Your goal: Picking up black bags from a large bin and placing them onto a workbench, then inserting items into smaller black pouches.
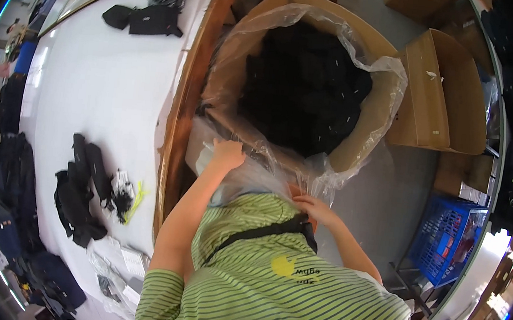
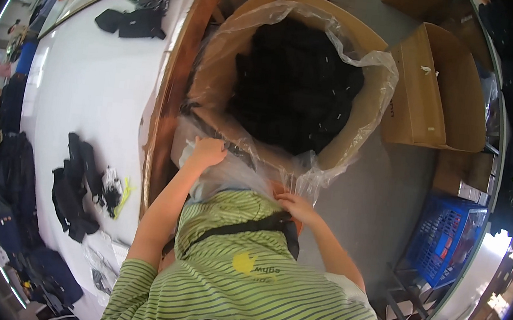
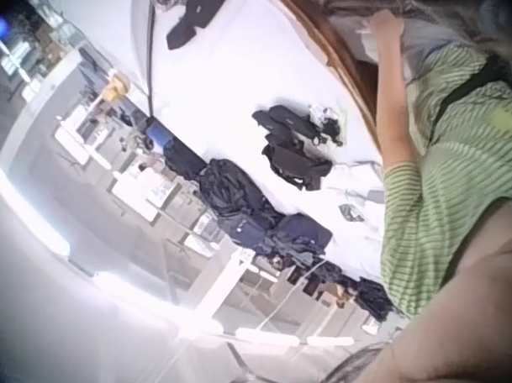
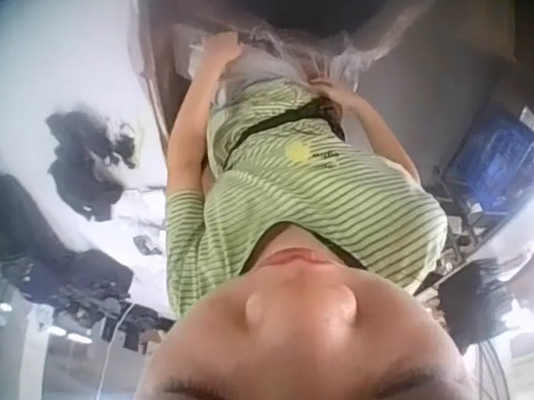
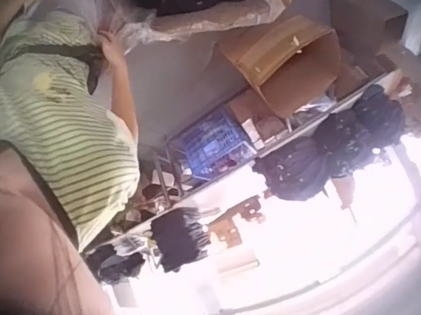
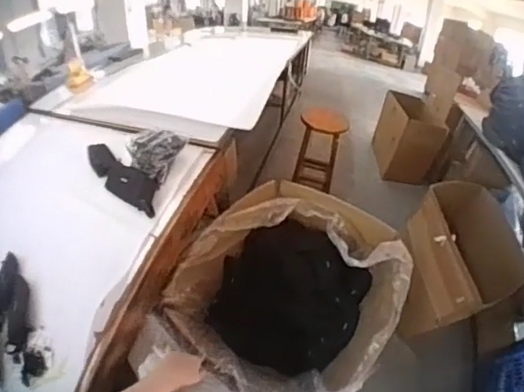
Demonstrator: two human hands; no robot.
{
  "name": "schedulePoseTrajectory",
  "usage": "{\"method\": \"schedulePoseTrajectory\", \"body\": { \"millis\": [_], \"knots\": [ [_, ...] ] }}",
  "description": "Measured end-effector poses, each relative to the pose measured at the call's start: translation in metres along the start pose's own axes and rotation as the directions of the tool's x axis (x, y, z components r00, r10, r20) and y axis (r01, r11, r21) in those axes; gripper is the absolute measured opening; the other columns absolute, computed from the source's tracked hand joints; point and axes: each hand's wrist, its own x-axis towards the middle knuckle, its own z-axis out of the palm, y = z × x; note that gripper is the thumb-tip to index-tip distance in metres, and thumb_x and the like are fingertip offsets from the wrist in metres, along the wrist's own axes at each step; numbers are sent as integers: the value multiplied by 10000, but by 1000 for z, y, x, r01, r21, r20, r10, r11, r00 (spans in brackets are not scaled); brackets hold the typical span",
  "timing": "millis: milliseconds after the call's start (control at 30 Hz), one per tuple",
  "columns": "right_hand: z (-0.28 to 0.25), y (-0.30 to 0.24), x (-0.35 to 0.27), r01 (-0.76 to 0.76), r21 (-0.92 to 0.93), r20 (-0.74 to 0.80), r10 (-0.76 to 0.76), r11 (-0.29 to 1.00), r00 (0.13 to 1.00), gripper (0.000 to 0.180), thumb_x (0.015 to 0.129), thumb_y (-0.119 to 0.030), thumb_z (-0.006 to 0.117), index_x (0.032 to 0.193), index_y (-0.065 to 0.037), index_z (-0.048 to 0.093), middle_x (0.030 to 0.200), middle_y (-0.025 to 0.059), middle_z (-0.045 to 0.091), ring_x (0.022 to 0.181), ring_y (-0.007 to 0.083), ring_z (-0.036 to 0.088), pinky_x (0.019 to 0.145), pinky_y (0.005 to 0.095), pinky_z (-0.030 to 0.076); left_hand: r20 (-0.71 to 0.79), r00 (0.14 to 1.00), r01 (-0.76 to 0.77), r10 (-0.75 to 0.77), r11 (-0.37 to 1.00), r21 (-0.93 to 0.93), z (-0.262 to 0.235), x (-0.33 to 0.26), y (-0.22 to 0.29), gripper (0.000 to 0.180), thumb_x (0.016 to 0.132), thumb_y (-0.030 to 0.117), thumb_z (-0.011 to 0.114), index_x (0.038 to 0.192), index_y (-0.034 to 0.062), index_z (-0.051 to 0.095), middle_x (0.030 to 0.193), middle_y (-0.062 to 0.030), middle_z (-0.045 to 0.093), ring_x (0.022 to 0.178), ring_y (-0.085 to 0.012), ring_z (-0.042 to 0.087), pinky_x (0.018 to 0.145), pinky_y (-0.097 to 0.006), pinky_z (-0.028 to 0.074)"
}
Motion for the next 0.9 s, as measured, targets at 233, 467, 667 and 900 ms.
{"method": "schedulePoseTrajectory", "body": {
  "millis": [233,467,667,900],
  "knots": [
    [-78,-55,115,152,530,-316,28,834,948,532,837,-399,663,1304,-177,535,1276,82,557,1106,179,534,914,344,422,78,997,-3,28,954,-301,-27,81,2,282,859,324,559,988,89,646,887,-110,694,870,-308,649,863,-428,426],
    [-124,26,262,-98,985,19,471,143,882,1291,630,-740,679,1480,1,50,1538,210,74,1411,375,139,1111,578,137,187,977,106,97,542,-834,19,239,-23,374,855,359,608,1141,118,608,984,-70,664,915,-182,606,869,-323,397],
    [-115,26,322,101,993,-118,453,61,883,1341,601,-817,616,1490,-54,-37,1555,177,-63,1440,310,35,1117,574,78,290,956,290,-51,345,-893,-2,346,-67,485,810,436,632,1227,200,555,1018,7,623,903,-127,561,715,-289,391],
    [-136,54,362,432,900,-261,721,-59,642,1169,610,-679,746,1470,-119,188,1526,97,179,1356,280,311,1060,436,315,-90,982,-3,-165,464,-886,-4,434,-94,813,729,413,762,1375,61,416,1360,-154,454,1272,-265,405,1068,-358,306]
  ]
}}
